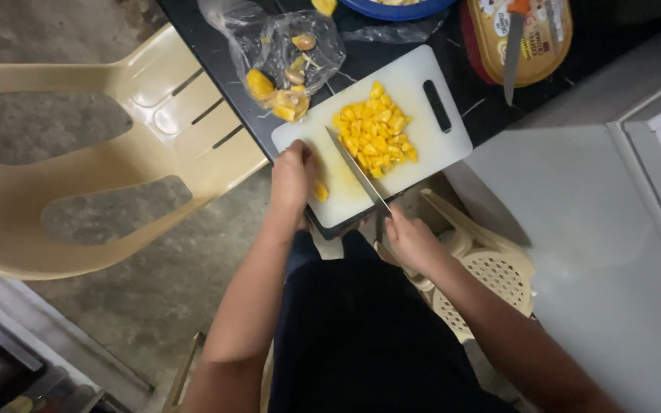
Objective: Dicing yellow fruit on a cutting board.
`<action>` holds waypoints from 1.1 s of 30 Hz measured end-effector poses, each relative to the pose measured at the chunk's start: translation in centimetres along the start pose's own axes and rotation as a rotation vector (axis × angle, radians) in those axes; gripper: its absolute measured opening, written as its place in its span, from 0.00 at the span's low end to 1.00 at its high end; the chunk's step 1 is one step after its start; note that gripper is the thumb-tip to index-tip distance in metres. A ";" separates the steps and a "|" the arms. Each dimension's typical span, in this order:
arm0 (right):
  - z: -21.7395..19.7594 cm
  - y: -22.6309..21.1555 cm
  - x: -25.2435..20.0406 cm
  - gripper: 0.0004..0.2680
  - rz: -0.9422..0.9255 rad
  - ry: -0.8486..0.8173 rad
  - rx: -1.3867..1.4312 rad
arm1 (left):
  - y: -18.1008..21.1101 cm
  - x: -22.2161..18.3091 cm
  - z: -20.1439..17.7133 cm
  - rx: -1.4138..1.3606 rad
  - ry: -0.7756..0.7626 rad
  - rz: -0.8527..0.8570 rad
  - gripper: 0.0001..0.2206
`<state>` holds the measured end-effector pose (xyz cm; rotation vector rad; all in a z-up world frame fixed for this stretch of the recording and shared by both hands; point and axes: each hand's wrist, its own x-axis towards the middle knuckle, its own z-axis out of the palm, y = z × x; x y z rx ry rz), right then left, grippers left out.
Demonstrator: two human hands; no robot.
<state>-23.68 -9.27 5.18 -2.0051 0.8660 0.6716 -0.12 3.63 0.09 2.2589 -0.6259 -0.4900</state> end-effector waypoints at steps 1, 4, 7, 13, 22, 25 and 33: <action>0.4 0.7 -0.1 0.13 0.004 0.003 -0.002 | 0.8 0.5 0.4 -0.005 -0.002 0.002 0.04; 1.1 1.7 -0.5 0.13 -0.112 0.194 0.082 | 1.8 1.3 1.5 -0.156 -0.038 -0.103 0.05; 0.7 1.4 -0.8 0.12 0.023 0.128 0.144 | 1.3 2.0 2.3 -0.373 -0.076 -0.088 0.09; 0.8 1.8 -2.3 0.13 -0.026 0.165 0.099 | 3.3 -0.6 -4.5 -0.156 -0.065 0.257 0.15; 3.3 2.3 -2.8 0.17 -0.034 -0.008 0.070 | -1.7 -4.0 -0.8 -0.023 -0.187 0.151 0.07; 2.7 0.5 -3.4 0.17 -0.087 0.060 -0.019 | -1.4 -3.7 1.1 -0.126 -0.015 -0.104 0.05; 2.6 -0.7 -3.0 0.11 0.006 0.026 -0.083 | 0.5 -3.0 2.3 -0.287 0.174 -0.209 0.04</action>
